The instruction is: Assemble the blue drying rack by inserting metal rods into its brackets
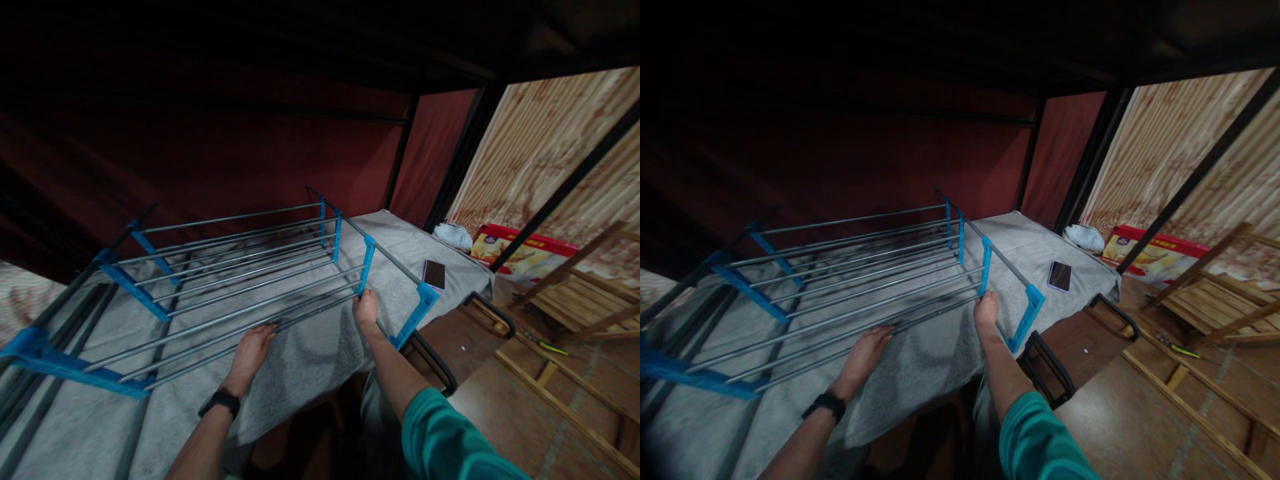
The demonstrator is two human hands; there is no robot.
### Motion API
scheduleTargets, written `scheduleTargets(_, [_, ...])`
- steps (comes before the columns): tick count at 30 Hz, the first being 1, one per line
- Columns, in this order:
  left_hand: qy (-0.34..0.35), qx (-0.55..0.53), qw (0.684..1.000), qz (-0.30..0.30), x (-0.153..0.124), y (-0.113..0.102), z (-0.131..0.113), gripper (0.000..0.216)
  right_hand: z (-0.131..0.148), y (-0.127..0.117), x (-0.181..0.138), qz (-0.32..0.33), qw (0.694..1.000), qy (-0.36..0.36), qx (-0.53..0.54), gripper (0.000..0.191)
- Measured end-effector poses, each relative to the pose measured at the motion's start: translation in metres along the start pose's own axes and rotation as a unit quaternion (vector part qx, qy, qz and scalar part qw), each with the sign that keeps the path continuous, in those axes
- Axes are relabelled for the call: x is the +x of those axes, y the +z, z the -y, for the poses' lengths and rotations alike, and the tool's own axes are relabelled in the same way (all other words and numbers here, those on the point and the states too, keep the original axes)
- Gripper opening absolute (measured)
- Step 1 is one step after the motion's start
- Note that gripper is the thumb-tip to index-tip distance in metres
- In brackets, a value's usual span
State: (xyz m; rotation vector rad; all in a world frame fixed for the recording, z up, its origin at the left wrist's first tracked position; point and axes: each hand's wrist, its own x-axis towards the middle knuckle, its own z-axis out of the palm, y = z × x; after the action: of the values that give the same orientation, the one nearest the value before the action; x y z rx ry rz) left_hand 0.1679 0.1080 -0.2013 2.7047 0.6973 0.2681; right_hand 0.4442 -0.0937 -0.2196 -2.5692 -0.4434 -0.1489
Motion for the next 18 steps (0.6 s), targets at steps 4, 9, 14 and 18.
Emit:
scheduleTargets(4, [0.007,-0.002,1.000,0.007,0.0005,0.0005,0.0014,0.038,-0.0004,0.0020,0.0007,0.001,1.000,0.002,-0.001,0.018])
scheduleTargets(9, [0.005,0.004,1.000,-0.001,-0.0004,0.0017,0.0026,0.038,0.0008,0.0023,0.0007,0.002,1.000,0.002,-0.001,0.018])
scheduleTargets(14, [0.009,0.010,1.000,0.013,-0.0003,0.0024,0.0051,0.040,0.0014,0.0007,-0.0002,0.004,1.000,0.000,-0.001,0.020])
scheduleTargets(18, [0.012,0.009,1.000,0.025,0.0012,0.0007,0.0060,0.040,0.0020,-0.0001,-0.0007,0.003,1.000,-0.001,-0.002,0.019])
